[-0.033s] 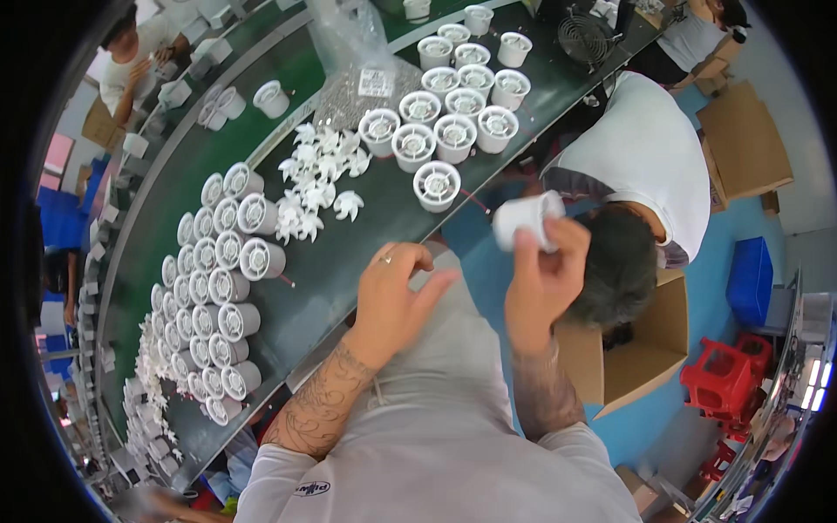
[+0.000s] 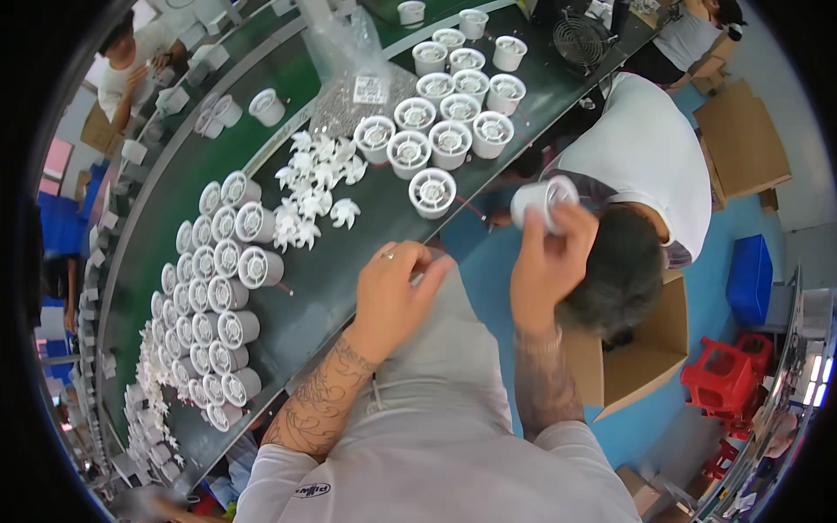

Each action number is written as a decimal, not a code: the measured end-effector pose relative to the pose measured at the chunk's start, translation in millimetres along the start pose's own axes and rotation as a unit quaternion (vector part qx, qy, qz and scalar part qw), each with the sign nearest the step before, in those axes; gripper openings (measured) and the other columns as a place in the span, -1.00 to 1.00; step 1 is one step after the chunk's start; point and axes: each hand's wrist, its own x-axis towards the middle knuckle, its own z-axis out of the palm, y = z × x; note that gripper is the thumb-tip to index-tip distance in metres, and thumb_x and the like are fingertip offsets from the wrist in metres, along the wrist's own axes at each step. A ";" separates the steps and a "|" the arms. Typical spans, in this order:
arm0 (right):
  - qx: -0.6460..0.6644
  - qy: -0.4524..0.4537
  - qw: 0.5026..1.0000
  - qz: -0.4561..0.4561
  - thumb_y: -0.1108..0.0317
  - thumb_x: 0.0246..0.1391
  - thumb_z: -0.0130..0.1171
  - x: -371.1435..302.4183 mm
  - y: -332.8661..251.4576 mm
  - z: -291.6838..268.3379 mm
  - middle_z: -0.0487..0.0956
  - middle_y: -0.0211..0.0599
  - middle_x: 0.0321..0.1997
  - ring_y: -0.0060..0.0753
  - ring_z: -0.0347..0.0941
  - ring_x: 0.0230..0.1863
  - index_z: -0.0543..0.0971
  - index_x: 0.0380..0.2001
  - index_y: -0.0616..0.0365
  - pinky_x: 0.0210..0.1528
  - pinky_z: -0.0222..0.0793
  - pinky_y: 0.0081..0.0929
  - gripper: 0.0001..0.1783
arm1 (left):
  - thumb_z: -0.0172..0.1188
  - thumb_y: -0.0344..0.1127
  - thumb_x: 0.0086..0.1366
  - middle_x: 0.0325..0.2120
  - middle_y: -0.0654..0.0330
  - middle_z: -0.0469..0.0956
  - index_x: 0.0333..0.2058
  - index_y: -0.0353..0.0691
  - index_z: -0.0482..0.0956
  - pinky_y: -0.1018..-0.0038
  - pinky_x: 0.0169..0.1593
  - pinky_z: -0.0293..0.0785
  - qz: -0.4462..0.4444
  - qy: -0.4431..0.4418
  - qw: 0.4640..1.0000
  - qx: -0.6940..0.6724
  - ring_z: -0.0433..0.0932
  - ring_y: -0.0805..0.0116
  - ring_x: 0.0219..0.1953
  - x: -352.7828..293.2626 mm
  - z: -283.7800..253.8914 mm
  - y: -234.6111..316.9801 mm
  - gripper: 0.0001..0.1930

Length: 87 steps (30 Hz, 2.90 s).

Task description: Assembling small white plastic components on a factory production line.

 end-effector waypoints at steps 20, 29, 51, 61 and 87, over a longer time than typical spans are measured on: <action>0.068 -0.039 0.994 0.076 0.41 0.24 0.04 153.7 78.6 80.5 0.61 -0.26 -0.13 -0.51 0.50 -0.07 0.59 -0.12 0.26 0.02 0.37 -0.58 -0.77 | 0.23 -0.39 0.07 -0.47 0.17 0.48 -0.42 -0.20 0.48 0.25 -0.29 0.44 0.077 -0.048 0.994 0.062 0.47 0.13 -0.34 70.4 54.9 -55.6 -0.89; 0.131 -0.526 0.786 -0.298 0.48 -0.06 0.22 18.7 -111.8 287.9 0.55 -0.06 -0.10 0.09 0.47 -0.11 0.56 -0.18 0.30 -0.07 0.41 -0.24 -0.70 | 0.30 -0.44 0.03 -0.30 0.17 0.57 -0.33 -0.24 0.58 0.40 -0.35 0.54 0.027 -0.013 1.000 0.002 0.56 0.24 -0.35 -70.9 -70.7 17.4 -0.81; -0.076 -0.487 0.864 -0.103 0.31 0.08 0.23 -18.6 -174.2 235.9 0.55 -0.31 -0.30 -0.52 0.39 -0.36 0.53 -0.25 0.24 -0.25 0.32 -0.53 -0.77 | 0.13 -0.16 0.30 -0.16 -0.22 0.54 -0.16 -0.40 0.52 0.15 0.00 0.42 -0.449 0.109 0.644 0.610 0.50 -0.18 -0.09 -381.5 -411.4 -157.8 -0.64; -0.030 -0.396 0.873 -0.282 0.41 -0.28 0.50 -136.9 -94.3 73.3 0.55 -0.29 -0.24 -0.04 0.52 -0.18 0.58 -0.29 0.16 -0.17 0.53 -0.29 -0.60 | 0.03 -0.23 0.35 -0.30 -0.14 0.62 0.01 -0.35 0.49 0.16 -0.22 0.47 -0.472 0.216 0.682 0.514 0.61 -0.08 -0.28 -374.4 -435.2 -157.5 -0.64; 0.480 -0.342 0.616 0.521 0.23 0.23 0.09 -108.6 -138.2 34.6 0.49 -0.13 0.04 -0.24 0.48 0.02 0.36 0.01 0.16 0.03 0.47 -0.28 -0.63 | 0.33 -0.52 0.05 -0.04 0.09 0.50 -0.26 -0.25 0.66 0.41 -0.08 0.45 -0.125 0.055 0.979 -0.152 0.46 0.18 -0.05 -106.3 -143.3 28.2 -0.77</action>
